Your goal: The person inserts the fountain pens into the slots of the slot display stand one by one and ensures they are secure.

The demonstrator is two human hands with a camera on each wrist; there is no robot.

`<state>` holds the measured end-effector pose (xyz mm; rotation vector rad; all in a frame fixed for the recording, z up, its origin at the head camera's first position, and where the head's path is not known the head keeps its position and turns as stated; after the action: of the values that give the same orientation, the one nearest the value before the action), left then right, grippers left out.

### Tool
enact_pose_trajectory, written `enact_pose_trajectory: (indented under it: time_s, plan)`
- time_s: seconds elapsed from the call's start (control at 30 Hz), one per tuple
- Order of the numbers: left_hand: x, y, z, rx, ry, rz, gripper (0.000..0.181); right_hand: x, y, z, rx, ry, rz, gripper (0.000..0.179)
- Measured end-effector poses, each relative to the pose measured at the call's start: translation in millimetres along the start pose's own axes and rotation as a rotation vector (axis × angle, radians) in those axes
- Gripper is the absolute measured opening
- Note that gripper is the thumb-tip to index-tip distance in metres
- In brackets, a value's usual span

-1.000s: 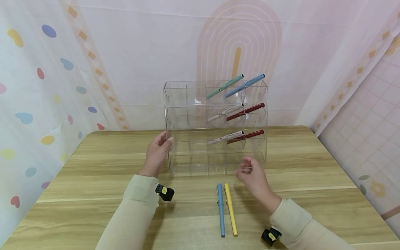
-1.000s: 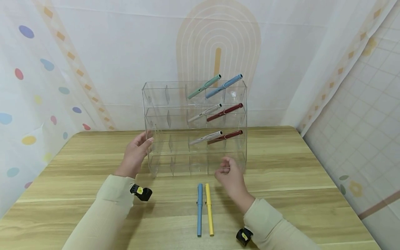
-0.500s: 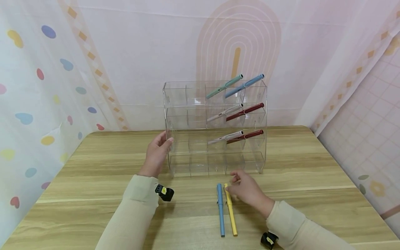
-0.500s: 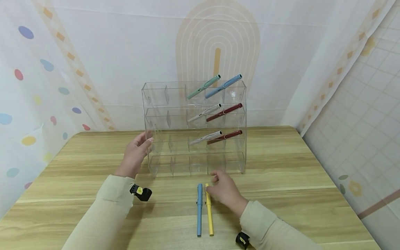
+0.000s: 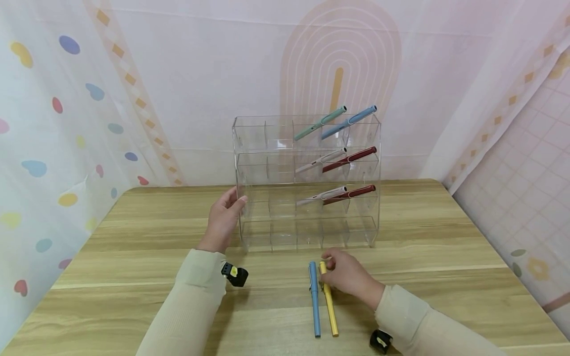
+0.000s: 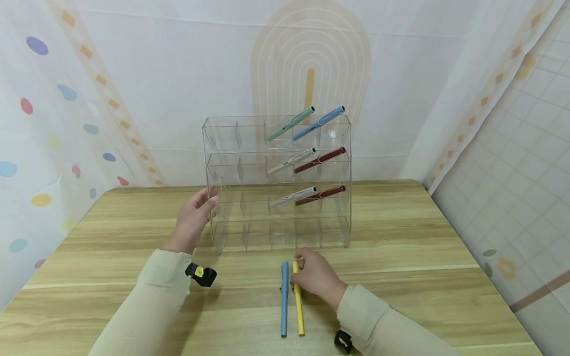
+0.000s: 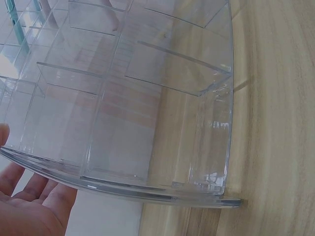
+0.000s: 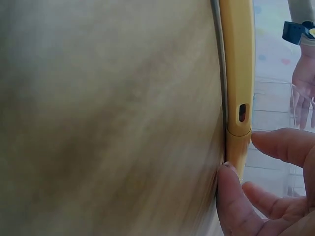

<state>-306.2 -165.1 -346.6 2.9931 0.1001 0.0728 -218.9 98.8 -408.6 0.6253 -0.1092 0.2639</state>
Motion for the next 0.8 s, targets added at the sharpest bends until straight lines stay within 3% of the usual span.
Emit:
enact_pose_trajectory:
  time_s: [0.53,0.8]
  plan:
    - [0.3,0.1,-0.3,-0.003,0.005,0.003,0.052,-3.0,-3.9,9.1,0.17,0.003,0.047,0.042]
    - [0.4,-0.2,0.0,0.0,0.004,0.001,0.051,-4.3,-5.4,9.7,0.181,0.01,0.053,0.035]
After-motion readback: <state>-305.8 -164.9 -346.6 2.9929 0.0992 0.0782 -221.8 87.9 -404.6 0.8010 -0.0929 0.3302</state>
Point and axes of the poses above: each hand's wrist, its own x-axis away from the middle knuckle, its own y-axis out of the back of the hand, z = x × y, the point moved 8 cm from there along -x, towards the middle knuckle, and after that the axes turned 2 degrees about z, right-handed, at the moved point
